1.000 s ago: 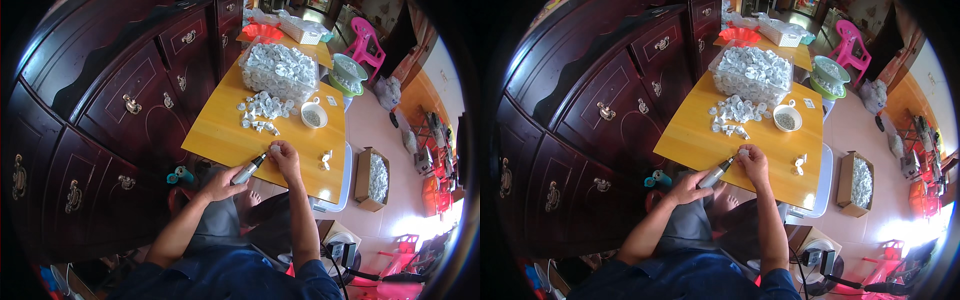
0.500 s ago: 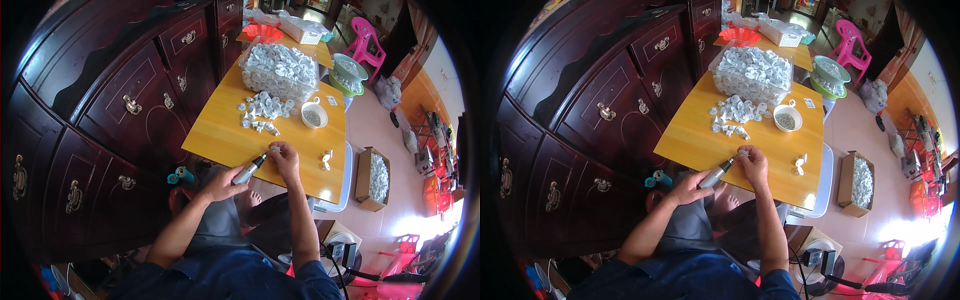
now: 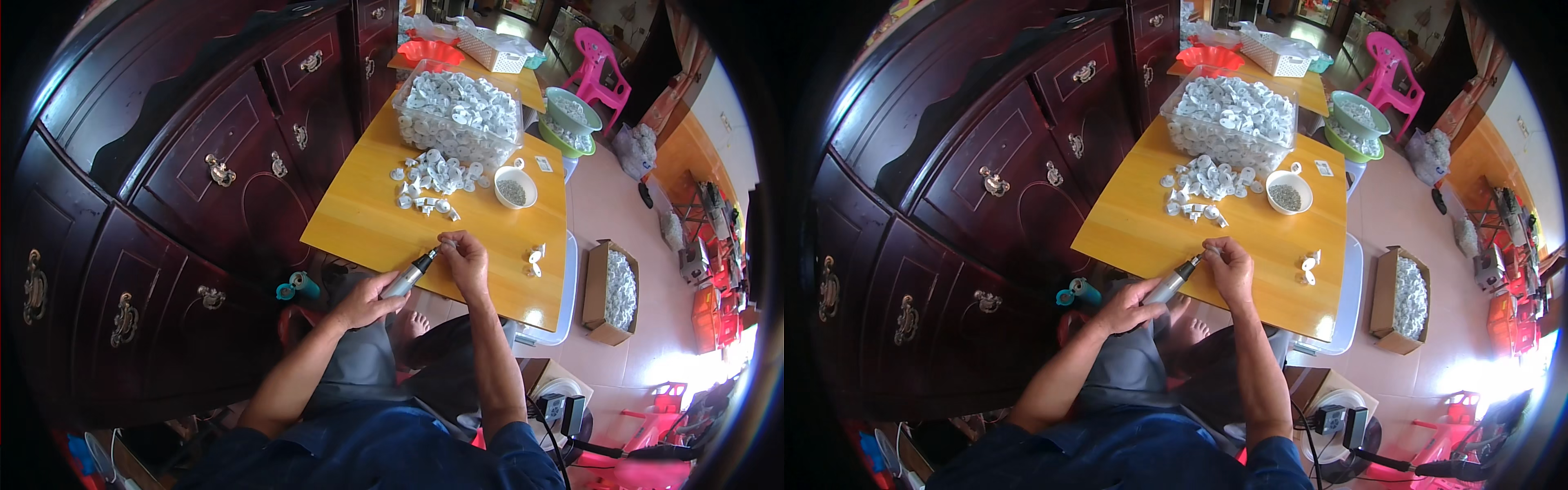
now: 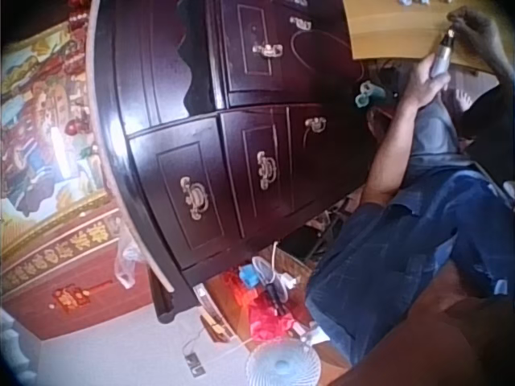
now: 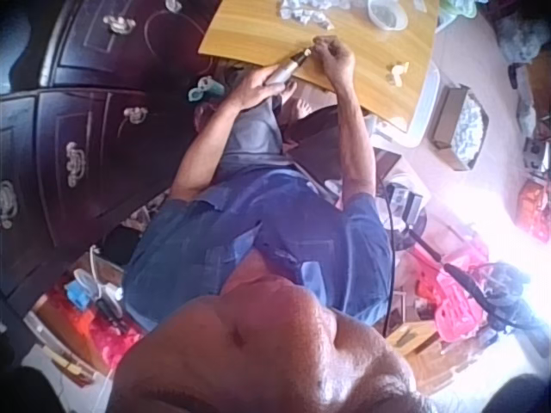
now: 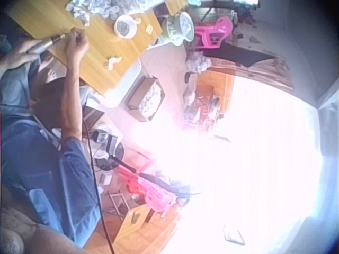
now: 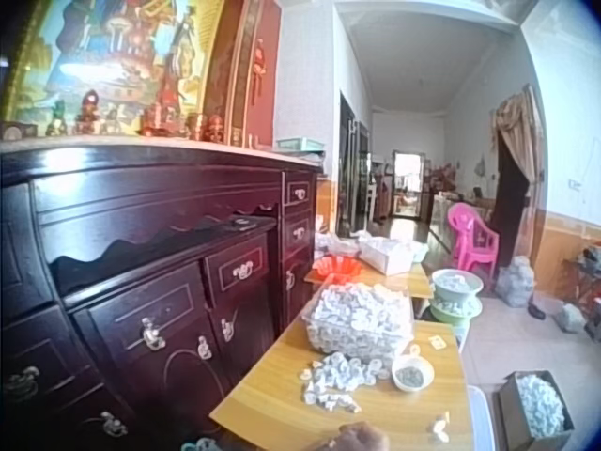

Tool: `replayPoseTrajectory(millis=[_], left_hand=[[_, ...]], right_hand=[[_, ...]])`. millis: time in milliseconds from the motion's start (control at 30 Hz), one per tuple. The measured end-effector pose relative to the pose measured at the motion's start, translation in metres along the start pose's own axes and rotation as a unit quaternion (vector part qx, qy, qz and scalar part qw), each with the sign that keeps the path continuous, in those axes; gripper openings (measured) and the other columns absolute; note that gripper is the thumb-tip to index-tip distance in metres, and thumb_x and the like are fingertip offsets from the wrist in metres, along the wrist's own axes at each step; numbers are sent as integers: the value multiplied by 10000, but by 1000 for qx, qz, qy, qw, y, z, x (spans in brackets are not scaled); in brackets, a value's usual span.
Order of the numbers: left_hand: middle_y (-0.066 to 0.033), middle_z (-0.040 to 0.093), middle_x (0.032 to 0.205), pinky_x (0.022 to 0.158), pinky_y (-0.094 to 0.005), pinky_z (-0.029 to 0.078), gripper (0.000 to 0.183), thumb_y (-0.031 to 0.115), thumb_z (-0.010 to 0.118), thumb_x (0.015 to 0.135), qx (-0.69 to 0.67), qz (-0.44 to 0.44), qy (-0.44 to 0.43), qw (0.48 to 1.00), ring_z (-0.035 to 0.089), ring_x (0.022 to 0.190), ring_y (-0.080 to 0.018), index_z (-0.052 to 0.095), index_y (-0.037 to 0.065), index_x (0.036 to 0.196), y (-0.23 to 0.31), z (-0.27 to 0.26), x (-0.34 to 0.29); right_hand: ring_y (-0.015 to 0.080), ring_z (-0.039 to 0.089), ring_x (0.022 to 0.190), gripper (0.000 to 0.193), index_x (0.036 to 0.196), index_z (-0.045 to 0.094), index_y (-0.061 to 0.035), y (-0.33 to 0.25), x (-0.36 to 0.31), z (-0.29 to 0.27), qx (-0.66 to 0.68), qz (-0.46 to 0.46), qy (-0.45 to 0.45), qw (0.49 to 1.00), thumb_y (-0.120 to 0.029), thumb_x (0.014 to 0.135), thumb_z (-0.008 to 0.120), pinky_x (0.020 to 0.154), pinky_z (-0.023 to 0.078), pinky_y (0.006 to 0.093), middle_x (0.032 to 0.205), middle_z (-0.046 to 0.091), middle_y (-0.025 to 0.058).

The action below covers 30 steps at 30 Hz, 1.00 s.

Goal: Assembling small white plastic shoe components by inserting metal pins using a handheld rotary tool.

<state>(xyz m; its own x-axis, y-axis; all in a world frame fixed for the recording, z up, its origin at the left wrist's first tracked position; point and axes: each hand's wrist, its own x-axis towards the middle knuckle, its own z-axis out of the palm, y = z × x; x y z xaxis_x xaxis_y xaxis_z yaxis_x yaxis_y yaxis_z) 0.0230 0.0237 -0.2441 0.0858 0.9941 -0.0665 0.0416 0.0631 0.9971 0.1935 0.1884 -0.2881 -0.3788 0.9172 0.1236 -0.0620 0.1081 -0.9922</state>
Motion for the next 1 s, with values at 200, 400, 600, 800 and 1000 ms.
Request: replayPoseTrajectory(millis=[200, 400, 600, 800, 1000], left_hand=[[35, 565, 764, 503, -197, 403, 208, 220, 597, 928, -9, -6, -13, 1000, 493, 611, -27, 574, 63, 1064, -1, -2, 1], [35, 574, 775, 518, -198, 414, 196, 209, 618, 916, -13, 3, -4, 1000, 516, 648, -28, 576, 72, 1049, 8, 1, 0], [30, 643, 873, 545, -198, 440, 273, 190, 639, 890, -23, 10, 1, 1000, 575, 724, -32, 584, 72, 1129, 10, -2, -1], [34, 657, 862, 547, -205, 450, 294, 225, 652, 876, 17, 4, 13, 1000, 578, 690, -31, 595, 75, 1123, 12, -2, 0], [34, 651, 820, 543, -205, 446, 338, 249, 666, 859, 37, 4, 21, 999, 556, 616, -37, 603, 79, 1143, 11, -1, 2]], right_hand=[[96, 662, 827, 137, 1016, 650, 15, -2, 0, 1, 23, 9, -5, 1000, 13, 879, 645, 744, 536, 230, 942, 702, 54], [125, 677, 814, 95, 964, 676, -20, -33, 1, -7, -69, 67, 10, 995, -48, 875, 664, 724, 541, 247, 913, 701, 67], [293, 682, 825, 119, 914, 717, -94, -45, 18, -80, -492, -93, 70, 863, -114, 801, 688, 776, 551, 390, 945, 683, 128], [330, 679, 854, 157, 912, 718, -112, -79, 41, -125, -641, 28, 35, 766, -185, 774, 715, 791, 537, 438, 985, 663, 136], [350, 680, 910, 192, 960, 707, -83, -100, 111, -109, -636, 37, 64, 768, -208, 840, 624, 791, 543, 455, 947, 704, 169]])
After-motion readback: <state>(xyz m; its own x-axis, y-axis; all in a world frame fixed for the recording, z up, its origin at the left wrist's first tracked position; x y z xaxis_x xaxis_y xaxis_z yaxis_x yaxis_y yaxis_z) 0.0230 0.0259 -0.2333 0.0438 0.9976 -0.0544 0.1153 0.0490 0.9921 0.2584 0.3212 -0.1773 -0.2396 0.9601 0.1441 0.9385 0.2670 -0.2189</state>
